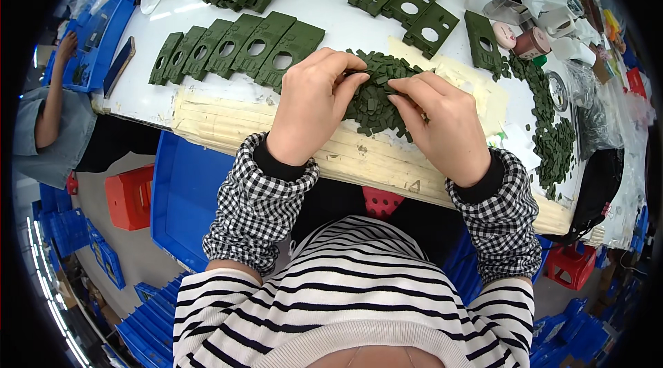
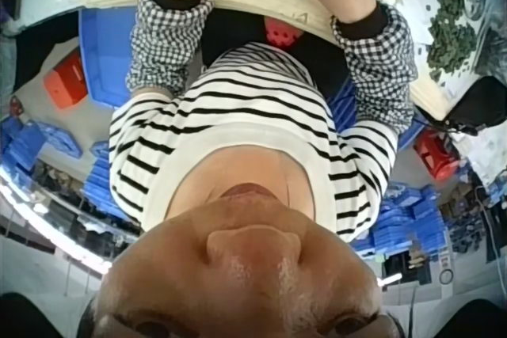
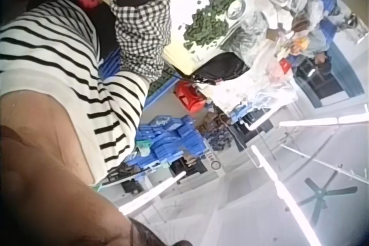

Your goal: Applying green decorative flocking or moss to plastic toy model parts using a glue bottle.

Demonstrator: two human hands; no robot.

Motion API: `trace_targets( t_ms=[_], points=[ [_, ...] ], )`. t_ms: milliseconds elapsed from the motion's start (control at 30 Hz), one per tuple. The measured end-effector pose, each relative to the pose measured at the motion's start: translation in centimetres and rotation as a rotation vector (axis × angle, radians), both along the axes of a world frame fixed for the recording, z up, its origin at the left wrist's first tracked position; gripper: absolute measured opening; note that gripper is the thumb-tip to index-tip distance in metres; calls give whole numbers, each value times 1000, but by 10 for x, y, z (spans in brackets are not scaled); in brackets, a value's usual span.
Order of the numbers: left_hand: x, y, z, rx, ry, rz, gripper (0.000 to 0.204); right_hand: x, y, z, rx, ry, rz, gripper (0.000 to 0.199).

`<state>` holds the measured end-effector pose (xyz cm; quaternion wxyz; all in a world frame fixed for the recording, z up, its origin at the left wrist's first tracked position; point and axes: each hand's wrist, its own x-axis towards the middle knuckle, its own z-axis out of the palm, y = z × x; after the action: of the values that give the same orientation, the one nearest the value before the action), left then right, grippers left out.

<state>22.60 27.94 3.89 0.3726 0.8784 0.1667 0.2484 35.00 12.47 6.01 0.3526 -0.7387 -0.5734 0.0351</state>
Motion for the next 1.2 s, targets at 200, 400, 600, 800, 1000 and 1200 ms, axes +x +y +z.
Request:
trace_targets(
  t_ms=[200, 400, 600, 800, 1000, 1200],
  points=[
    [4, -1, 13, -545, -22, -35, 15, -1, 3, -2, 93, 127, -57, 14],
    [7, 2, 11, -925, -56, -132, 20, -2, 9, -11, 180, 214, -66, 15],
    [5, 1, 9, -988, -43, -138, 21, -1, 9, -10, 159, 303, -45, 15],
    [4, 5, 7, -1003, -27, -145, 23, -1, 9, -5, 164, 338, -47, 12],
    [4, 5, 8, -1062, -9, -151, 26, -1, 9, -4, 150, 372, -59, 10],
    [6, 5, 9, -1275, -30, -215, 26, -1, 9, -5, 159, 502, -90, 8]
  ],
)
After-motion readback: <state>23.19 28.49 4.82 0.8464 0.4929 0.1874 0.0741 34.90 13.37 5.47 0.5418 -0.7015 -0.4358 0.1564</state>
